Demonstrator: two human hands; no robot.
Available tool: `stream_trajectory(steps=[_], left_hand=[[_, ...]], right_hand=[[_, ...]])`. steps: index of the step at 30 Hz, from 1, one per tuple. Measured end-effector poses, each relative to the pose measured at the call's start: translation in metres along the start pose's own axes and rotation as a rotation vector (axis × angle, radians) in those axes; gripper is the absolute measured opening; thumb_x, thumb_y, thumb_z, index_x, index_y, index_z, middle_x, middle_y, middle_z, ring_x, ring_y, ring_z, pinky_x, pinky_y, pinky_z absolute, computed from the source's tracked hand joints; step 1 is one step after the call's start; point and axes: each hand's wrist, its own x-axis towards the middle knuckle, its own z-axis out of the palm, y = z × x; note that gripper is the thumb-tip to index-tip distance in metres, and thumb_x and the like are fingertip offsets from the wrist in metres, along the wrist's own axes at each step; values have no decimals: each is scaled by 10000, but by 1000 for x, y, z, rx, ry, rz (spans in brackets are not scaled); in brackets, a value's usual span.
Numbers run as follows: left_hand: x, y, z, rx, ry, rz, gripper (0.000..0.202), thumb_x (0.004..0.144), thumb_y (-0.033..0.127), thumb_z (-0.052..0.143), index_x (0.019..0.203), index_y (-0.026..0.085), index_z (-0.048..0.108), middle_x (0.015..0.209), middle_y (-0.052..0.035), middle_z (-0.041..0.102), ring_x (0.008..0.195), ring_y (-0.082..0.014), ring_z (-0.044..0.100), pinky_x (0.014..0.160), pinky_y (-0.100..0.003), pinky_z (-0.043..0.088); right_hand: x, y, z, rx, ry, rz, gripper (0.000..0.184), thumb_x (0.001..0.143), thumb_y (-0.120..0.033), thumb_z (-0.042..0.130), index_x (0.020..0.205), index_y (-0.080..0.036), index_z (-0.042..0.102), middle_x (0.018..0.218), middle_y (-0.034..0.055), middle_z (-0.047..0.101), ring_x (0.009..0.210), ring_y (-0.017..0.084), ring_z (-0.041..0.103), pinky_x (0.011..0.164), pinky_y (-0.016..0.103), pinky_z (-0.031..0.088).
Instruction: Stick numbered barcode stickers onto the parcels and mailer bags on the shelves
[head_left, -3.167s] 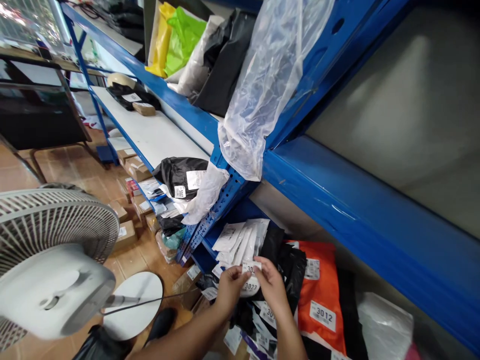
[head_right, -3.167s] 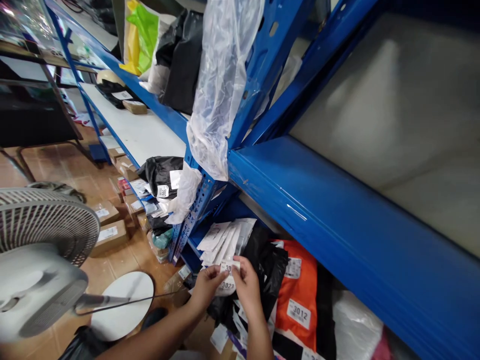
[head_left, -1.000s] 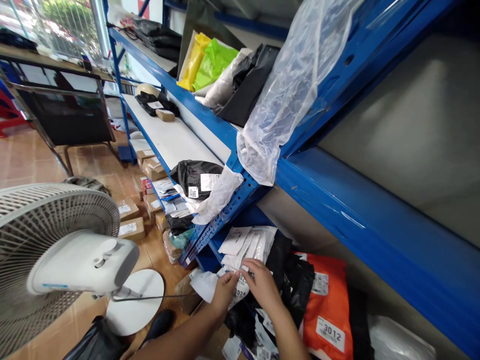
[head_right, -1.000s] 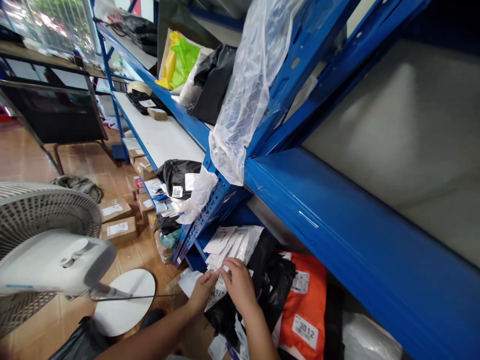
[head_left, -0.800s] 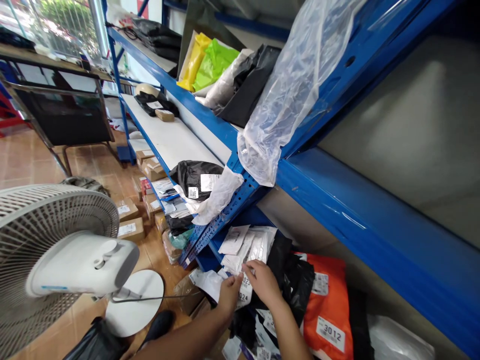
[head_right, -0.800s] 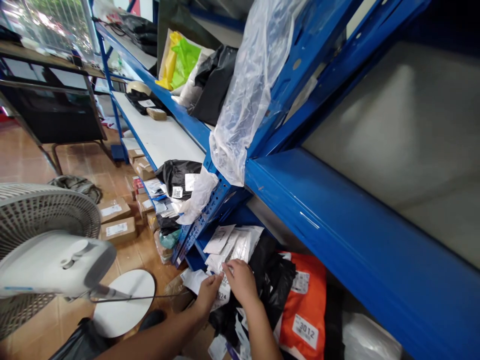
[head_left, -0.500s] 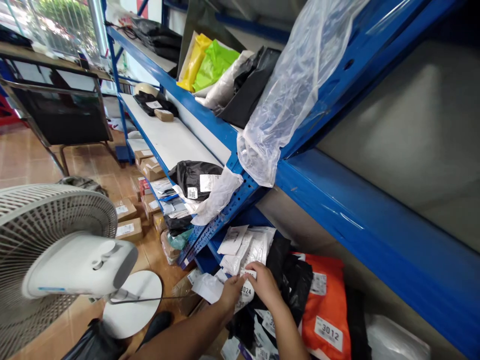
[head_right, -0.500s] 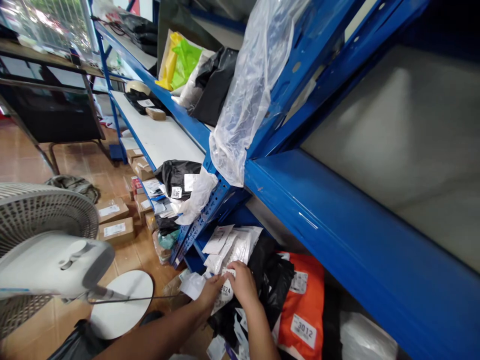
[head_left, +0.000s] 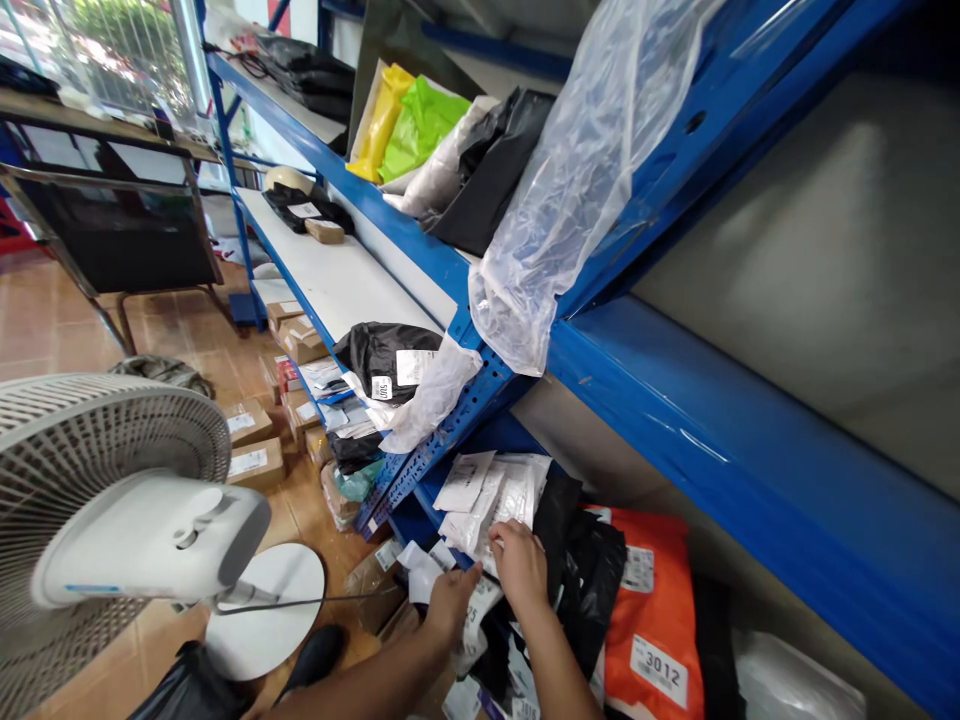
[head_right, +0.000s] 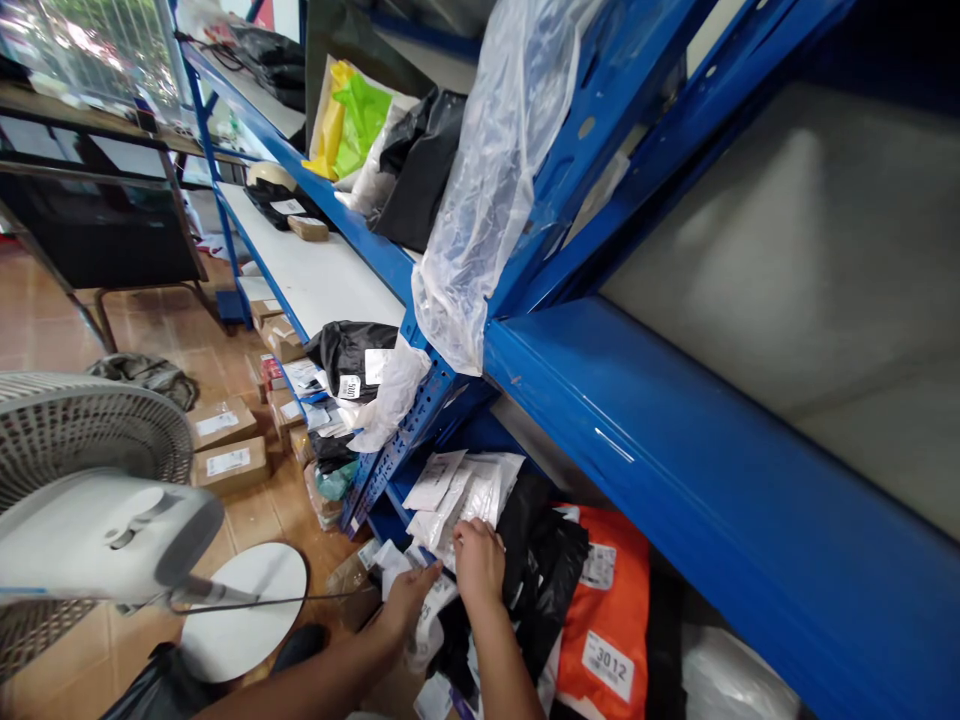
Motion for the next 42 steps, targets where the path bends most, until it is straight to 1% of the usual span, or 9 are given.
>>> stream_trajectory(steps=[4,8,11,13,16,24,29,36,42], left_hand=[[-16,16,-19,50,3,94,526,439,646,723,440,175,488,419,49,423,462,-91,342,479,-245,253],[-7,36,-32,-31,-102,217,476,575,604,686,706,148,646,631,6,589,606,-124,466,595,-242,357],[8,42,-35,-65,-176,182,494,577,595,694,771,143,658,641,-4,604,597,-125,487,597,-245,367],[16,43,-35,-69,-198,167,505,552,595,711,762,138,659,614,-2,595,569,-117,479,584,-245,363],[22,41,-33,-74,-218,166,503,530,600,720,707,134,650,590,4,577,574,-116,479,601,-251,369],[37,32,-29,-37,-135,152,578,420,693,701,520,167,483,467,72,404,470,-67,323,505,-234,263],[46,27,-24,-9,-57,162,617,408,752,646,501,198,391,467,83,354,480,-70,300,503,-238,234],[43,36,-33,64,-139,95,621,363,735,671,566,164,535,485,46,468,476,-92,389,512,-250,290],[48,38,-34,221,-36,68,566,422,683,684,410,196,395,384,88,310,425,-56,242,461,-245,176]], right_hand=[[-2,3,-3,20,102,5,329,710,-87,585,1006,-225,622,993,77,604,963,232,576,823,311,446],[-4,10,-13,86,-24,-97,240,744,-43,502,794,-202,675,865,73,655,914,246,578,822,338,463],[-4,6,-20,88,78,-80,276,766,-45,477,891,-176,686,1069,123,630,1029,276,539,897,377,443],[-4,-2,-19,145,140,-123,251,833,-128,451,942,-168,673,1108,136,608,1042,267,537,912,378,439],[-3,-17,-9,297,67,-192,273,889,-250,418,998,-151,648,998,119,652,962,233,590,871,340,466],[0,-25,19,432,67,17,198,825,-232,491,899,-154,657,909,107,701,882,245,643,799,341,493],[6,-32,22,326,126,117,208,804,-207,493,920,-183,663,909,102,708,868,253,642,767,346,484],[5,-34,30,204,200,137,187,833,-219,471,799,-204,655,884,80,654,833,220,618,701,296,442],[4,-32,38,179,198,207,206,865,-247,436,823,-213,635,879,60,627,778,188,612,589,272,391]])
